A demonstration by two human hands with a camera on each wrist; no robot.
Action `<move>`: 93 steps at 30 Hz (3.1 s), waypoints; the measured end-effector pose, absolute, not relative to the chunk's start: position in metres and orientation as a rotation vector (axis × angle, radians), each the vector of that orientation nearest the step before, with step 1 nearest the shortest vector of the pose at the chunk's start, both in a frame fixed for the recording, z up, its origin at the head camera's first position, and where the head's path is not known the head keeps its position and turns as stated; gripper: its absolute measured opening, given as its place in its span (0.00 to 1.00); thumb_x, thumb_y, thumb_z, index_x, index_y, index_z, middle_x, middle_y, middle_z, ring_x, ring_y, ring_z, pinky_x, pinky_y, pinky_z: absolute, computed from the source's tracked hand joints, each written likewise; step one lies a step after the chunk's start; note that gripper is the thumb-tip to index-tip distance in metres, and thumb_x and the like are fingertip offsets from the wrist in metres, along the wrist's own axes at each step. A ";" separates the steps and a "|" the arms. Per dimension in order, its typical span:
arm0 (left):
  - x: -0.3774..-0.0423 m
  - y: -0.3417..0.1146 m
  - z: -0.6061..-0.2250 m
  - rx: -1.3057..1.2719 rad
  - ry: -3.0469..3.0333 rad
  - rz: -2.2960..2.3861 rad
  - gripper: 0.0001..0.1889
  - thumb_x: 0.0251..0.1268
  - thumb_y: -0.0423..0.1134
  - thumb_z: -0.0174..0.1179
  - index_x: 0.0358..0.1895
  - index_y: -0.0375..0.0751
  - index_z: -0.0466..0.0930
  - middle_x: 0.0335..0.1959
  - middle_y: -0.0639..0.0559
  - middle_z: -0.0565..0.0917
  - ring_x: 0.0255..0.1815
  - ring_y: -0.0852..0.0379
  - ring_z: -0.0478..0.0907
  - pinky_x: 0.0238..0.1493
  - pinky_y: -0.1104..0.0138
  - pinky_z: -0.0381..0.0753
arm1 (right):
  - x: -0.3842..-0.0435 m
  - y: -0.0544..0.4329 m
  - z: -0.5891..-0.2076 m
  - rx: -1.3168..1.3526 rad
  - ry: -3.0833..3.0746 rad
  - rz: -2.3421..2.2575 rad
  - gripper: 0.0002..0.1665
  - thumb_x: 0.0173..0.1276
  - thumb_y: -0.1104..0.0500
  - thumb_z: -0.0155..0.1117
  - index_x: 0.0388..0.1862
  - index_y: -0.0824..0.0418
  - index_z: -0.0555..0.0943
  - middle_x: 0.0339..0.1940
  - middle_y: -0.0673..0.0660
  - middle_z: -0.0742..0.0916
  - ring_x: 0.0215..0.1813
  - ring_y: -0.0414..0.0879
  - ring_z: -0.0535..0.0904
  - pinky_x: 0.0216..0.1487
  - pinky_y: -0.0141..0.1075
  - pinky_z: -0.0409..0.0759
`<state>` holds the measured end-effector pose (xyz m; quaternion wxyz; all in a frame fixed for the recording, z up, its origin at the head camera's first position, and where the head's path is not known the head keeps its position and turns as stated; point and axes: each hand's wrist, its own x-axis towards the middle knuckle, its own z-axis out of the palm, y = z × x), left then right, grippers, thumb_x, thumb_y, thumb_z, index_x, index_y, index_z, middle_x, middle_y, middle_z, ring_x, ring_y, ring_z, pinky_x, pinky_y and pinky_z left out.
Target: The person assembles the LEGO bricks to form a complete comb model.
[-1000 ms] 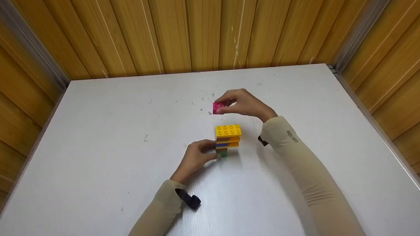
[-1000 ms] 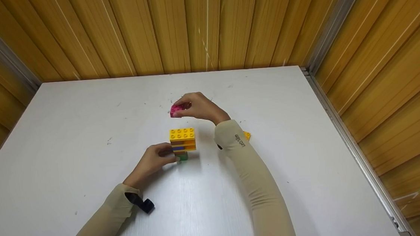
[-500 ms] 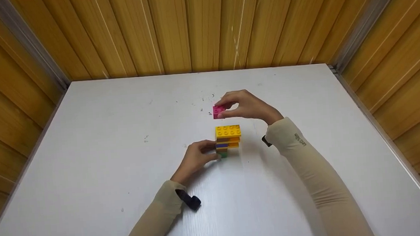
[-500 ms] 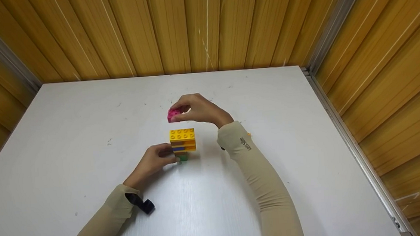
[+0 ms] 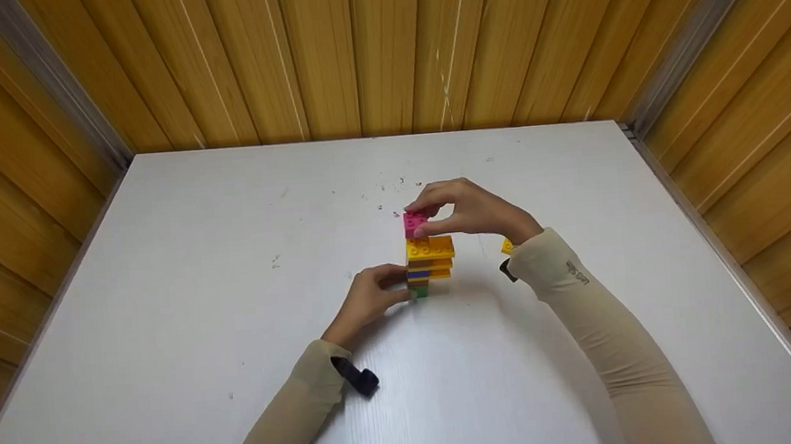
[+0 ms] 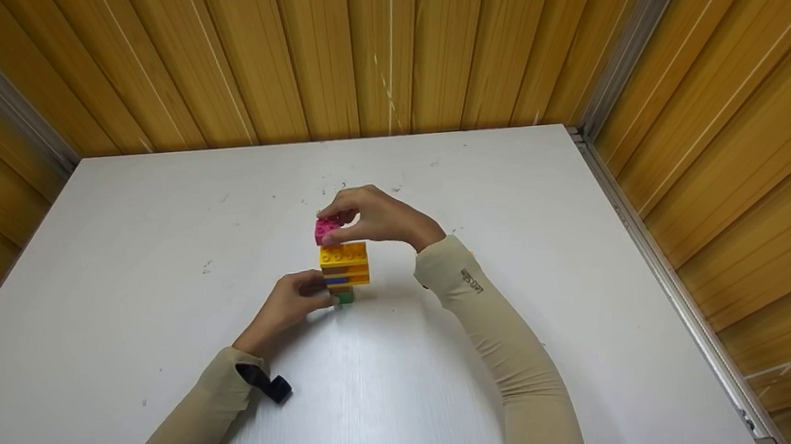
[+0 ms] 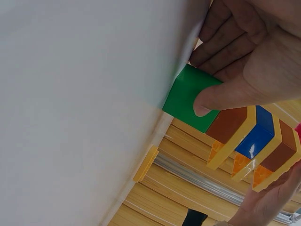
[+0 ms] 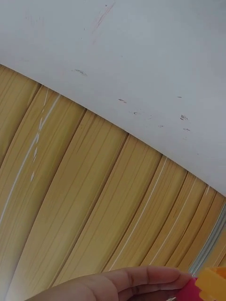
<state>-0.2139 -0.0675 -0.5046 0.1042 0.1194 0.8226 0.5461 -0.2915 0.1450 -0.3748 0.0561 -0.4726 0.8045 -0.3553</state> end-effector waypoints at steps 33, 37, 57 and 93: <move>-0.215 -0.068 -0.507 0.370 2.426 1.630 0.20 0.56 0.36 0.68 0.54 0.41 0.81 0.51 0.48 0.85 0.54 0.53 0.81 0.61 0.60 0.76 | -0.277 0.149 -0.384 -1.490 2.386 -1.047 0.18 0.59 0.57 0.72 0.48 0.62 0.82 0.42 0.55 0.85 0.44 0.44 0.81 0.50 0.40 0.83; -0.215 -0.068 -0.507 0.361 2.418 1.632 0.20 0.57 0.36 0.68 0.54 0.41 0.81 0.51 0.48 0.85 0.54 0.54 0.81 0.62 0.60 0.76 | -0.274 0.149 -0.384 -1.475 2.398 -1.030 0.18 0.59 0.59 0.72 0.48 0.62 0.82 0.42 0.55 0.84 0.44 0.44 0.81 0.50 0.39 0.83; -0.216 -0.067 -0.510 0.406 2.448 1.632 0.19 0.56 0.35 0.68 0.53 0.40 0.82 0.50 0.48 0.85 0.53 0.54 0.82 0.60 0.61 0.78 | -0.272 0.148 -0.389 -1.377 2.406 -1.101 0.15 0.58 0.59 0.73 0.44 0.61 0.83 0.39 0.56 0.84 0.42 0.49 0.79 0.47 0.39 0.81; -0.216 -0.071 -0.511 0.324 2.447 1.725 0.22 0.57 0.31 0.66 0.57 0.39 0.79 0.54 0.45 0.83 0.56 0.52 0.80 0.60 0.63 0.77 | -0.275 0.140 -0.382 -1.346 2.391 -1.012 0.19 0.61 0.58 0.70 0.50 0.62 0.81 0.46 0.57 0.83 0.49 0.48 0.80 0.55 0.46 0.80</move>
